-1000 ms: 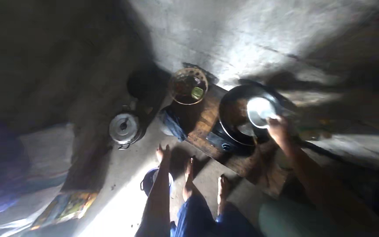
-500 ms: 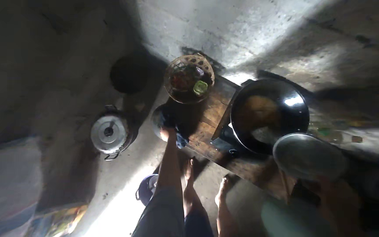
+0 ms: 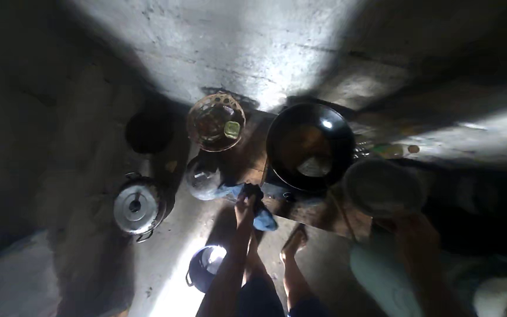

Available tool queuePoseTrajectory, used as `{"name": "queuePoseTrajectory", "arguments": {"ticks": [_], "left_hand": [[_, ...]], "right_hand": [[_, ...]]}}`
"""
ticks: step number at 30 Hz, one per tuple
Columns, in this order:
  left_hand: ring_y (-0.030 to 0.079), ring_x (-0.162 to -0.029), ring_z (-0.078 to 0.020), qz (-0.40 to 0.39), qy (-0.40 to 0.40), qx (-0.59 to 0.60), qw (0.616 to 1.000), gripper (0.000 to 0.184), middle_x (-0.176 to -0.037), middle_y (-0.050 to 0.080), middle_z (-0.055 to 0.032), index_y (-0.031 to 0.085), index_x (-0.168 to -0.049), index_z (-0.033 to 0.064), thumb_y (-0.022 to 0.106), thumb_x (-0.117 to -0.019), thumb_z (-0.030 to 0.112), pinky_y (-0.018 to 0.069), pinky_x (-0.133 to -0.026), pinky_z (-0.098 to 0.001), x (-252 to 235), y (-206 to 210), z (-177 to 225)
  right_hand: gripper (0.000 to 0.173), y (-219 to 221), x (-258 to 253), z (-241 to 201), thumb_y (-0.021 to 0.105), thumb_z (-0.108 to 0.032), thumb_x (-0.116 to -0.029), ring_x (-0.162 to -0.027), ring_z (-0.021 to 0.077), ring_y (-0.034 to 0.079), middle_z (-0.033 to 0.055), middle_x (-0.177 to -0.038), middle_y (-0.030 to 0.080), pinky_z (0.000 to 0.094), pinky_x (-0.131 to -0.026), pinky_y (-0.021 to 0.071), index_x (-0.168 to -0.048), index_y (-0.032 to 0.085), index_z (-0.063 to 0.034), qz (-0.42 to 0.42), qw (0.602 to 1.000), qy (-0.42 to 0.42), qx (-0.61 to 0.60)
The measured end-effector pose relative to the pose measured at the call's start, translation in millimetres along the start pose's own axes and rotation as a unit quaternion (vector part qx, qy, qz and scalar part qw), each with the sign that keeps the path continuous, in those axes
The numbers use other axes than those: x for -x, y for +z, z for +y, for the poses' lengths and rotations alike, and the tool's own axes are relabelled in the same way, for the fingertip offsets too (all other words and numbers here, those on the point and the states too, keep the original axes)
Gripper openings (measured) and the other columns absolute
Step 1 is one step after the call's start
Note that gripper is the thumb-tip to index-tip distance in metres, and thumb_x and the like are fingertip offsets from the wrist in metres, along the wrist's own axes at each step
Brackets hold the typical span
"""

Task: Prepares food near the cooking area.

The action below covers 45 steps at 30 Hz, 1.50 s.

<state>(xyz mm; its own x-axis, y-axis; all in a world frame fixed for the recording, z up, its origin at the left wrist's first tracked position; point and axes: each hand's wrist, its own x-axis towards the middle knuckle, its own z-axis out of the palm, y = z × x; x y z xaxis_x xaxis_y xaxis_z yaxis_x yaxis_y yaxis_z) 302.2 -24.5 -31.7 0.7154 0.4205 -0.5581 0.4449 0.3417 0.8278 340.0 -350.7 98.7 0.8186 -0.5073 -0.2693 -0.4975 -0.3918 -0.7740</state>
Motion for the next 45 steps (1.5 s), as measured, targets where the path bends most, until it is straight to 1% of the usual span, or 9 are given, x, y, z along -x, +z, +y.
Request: {"name": "queuePoseTrajectory", "arguments": {"ticks": [1, 5, 10, 14, 17, 20, 24, 27, 45], "left_hand": [[0.06, -0.119, -0.0224, 0.006, -0.043, 0.023, 0.999, 0.034, -0.135, 0.06, -0.0227, 0.056, -0.134, -0.0088, 0.054, -0.1043, 0.008, 0.0494, -0.103, -0.0383, -8.7, 19.1, -4.6], [0.049, -0.134, -0.0347, 0.014, -0.189, 0.128, 0.973, 0.049, -0.152, 0.044, -0.0244, 0.036, -0.154, 0.0021, 0.044, -0.1109, 0.024, 0.0445, -0.107, -0.052, -40.7, 81.4, -37.4], [0.054, -0.124, -0.0314, 0.06, -0.18, 0.195, 0.962, 0.047, -0.144, 0.05, -0.0221, 0.039, -0.149, 0.0021, 0.031, -0.1125, 0.03, 0.0466, -0.1, -0.0499, -37.1, 117.9, -55.6], [0.049, -0.135, -0.0375, 0.0, -0.112, 0.037, 0.993, 0.047, -0.152, 0.043, -0.0276, 0.04, -0.15, -0.005, 0.052, -0.1059, 0.007, 0.0466, -0.106, -0.054, -23.5, 127.5, -52.3], [0.062, -0.12, -0.038, 0.053, -0.06, -0.104, 0.991, 0.047, -0.134, 0.059, -0.0289, 0.053, -0.138, -0.0073, 0.069, -0.0978, 0.011, 0.0536, -0.097, -0.0529, -28.7, 140.4, -59.5], [0.062, -0.117, -0.0411, 0.139, -0.106, -0.157, 0.972, 0.065, -0.128, 0.061, -0.031, 0.05, -0.138, -0.0074, 0.081, -0.0891, 0.022, 0.0521, -0.097, -0.0543, -37.2, 153.1, -61.6], [0.062, -0.119, -0.0406, 0.127, -0.157, -0.236, 0.95, 0.045, -0.124, 0.066, -0.0274, 0.067, -0.125, -0.0023, 0.074, -0.0947, 0.03, 0.0478, -0.102, -0.0568, -42.9, 166.7, -51.3], [0.062, -0.117, -0.0402, 0.124, -0.17, -0.26, 0.942, 0.037, -0.121, 0.067, -0.0261, 0.071, -0.119, 0.0002, 0.071, -0.0964, 0.029, 0.048, -0.1, -0.0578, -40.6, 171.4, -50.7], [0.063, -0.105, -0.0392, 0.092, -0.211, -0.173, 0.958, 0.032, -0.115, 0.066, -0.0276, 0.07, -0.114, -0.005, 0.072, -0.0955, 0.021, 0.0513, -0.09, -0.0555, -7.7, 182.3, -66.3]], "right_hand": [[0.034, -4.3, 0.2, 1.6, 0.053, -0.019, -0.1063, -0.077, 0.0055, 0.069, 0.0102, -0.1, 0.065, 0.0248, -0.072, 0.0625, -0.126, 0.056, 0.0094, 0.002, 1.0, 0.001, -0.007], [0.034, -28.8, -0.2, 21.5, 0.054, -0.018, -0.1062, -0.074, 0.0059, 0.069, 0.0106, -0.097, 0.067, 0.0259, -0.07, 0.0626, -0.124, 0.057, 0.0104, 0.011, 1.0, 0.023, -0.009], [0.029, -60.2, 3.0, 51.9, 0.055, -0.015, -0.1047, -0.072, 0.0016, 0.067, 0.0045, -0.091, 0.064, 0.0219, -0.069, 0.0614, -0.119, 0.057, 0.01, 0.015, 0.998, 0.044, -0.038], [0.03, -75.4, 5.4, 67.9, 0.057, -0.012, -0.1041, -0.073, 0.0059, 0.069, 0.0097, -0.095, 0.066, 0.0244, -0.069, 0.0625, -0.122, 0.056, 0.0127, 0.021, 0.995, 0.074, -0.06], [0.03, -82.9, 5.0, 73.5, 0.056, -0.013, -0.1049, -0.072, 0.0067, 0.07, 0.0093, -0.095, 0.066, 0.0251, -0.068, 0.063, -0.123, 0.055, 0.011, 0.024, 0.992, 0.095, -0.079], [0.029, -91.1, 5.0, 75.6, 0.055, -0.012, -0.1054, -0.073, 0.0051, 0.07, 0.0075, -0.096, 0.065, 0.0236, -0.068, 0.0629, -0.123, 0.054, 0.0103, 0.033, 0.99, 0.1, -0.094], [0.028, -99.4, 3.2, 89.0, 0.055, -0.011, -0.1047, -0.071, 0.0045, 0.071, 0.0062, -0.093, 0.066, 0.0228, -0.066, 0.0632, -0.122, 0.055, 0.01, 0.049, 0.989, 0.093, -0.105], [0.029, -103.9, 4.1, 93.9, 0.055, -0.013, -0.105, -0.07, 0.004, 0.07, 0.0062, -0.093, 0.065, 0.0224, -0.066, 0.0631, -0.122, 0.055, 0.0103, 0.054, 0.988, 0.103, -0.099], [0.024, -99.3, 8.4, 85.4, 0.057, -0.01, -0.1038, -0.068, 0.0056, 0.071, 0.0038, -0.09, 0.067, 0.0236, -0.065, 0.0638, -0.119, 0.056, 0.0081, 0.072, 0.984, 0.094, -0.131]]}}
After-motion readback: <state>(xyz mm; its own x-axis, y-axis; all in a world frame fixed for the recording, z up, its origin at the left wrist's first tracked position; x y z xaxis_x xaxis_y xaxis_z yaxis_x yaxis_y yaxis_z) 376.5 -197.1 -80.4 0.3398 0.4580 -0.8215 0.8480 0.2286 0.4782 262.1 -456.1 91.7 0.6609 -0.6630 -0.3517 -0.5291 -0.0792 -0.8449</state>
